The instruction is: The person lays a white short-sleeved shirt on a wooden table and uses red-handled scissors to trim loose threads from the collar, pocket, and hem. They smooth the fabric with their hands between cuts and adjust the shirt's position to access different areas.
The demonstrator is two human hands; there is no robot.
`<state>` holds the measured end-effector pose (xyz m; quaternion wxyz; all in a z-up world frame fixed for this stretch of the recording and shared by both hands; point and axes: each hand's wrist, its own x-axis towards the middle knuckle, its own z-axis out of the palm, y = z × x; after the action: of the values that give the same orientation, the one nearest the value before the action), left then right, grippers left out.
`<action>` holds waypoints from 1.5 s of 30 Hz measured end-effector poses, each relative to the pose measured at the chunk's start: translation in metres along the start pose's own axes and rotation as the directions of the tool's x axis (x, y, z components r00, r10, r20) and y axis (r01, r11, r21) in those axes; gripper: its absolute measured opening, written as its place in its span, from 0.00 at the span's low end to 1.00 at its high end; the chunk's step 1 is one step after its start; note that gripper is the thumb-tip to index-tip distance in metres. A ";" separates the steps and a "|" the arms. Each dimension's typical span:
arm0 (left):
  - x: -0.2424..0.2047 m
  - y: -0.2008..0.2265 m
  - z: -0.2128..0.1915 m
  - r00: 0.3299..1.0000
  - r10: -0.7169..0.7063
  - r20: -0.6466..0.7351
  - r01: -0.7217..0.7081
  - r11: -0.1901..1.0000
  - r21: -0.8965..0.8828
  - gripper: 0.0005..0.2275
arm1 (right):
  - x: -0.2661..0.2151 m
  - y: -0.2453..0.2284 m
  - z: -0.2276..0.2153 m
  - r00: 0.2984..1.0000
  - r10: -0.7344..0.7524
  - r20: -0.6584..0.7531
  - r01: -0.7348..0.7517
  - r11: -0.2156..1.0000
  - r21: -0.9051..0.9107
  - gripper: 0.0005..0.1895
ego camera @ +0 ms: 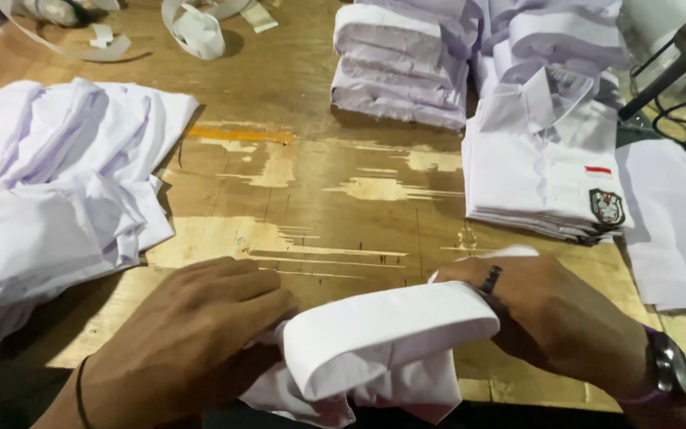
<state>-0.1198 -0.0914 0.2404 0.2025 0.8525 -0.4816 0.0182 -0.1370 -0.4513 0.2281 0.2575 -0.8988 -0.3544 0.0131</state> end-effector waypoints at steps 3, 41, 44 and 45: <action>0.002 0.017 -0.035 0.986 -0.096 0.136 0.135 0.941 -0.312 0.09 | -0.006 -0.005 -0.012 0.995 0.002 -0.101 -0.002 1.000 0.002 0.19; 0.089 -0.144 0.054 0.757 -0.509 -0.409 0.627 0.742 0.238 0.35 | 0.143 0.213 0.017 0.753 0.560 -0.345 -0.643 0.737 -0.208 0.29; 0.011 -0.120 0.113 0.660 -0.511 -0.551 0.595 0.803 -0.033 0.32 | 0.065 0.229 0.060 0.613 0.729 -0.305 -0.728 0.671 0.141 0.26; -0.018 -0.116 0.132 0.569 -0.540 -0.620 0.597 0.790 -0.139 0.30 | 0.033 0.236 0.076 0.530 0.803 -0.273 -0.778 0.588 0.219 0.25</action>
<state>-0.0545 -0.0721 0.0771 0.3097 0.9116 -0.0837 0.2571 0.0212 -0.5411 0.0564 0.3123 -0.9391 0.1421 -0.0163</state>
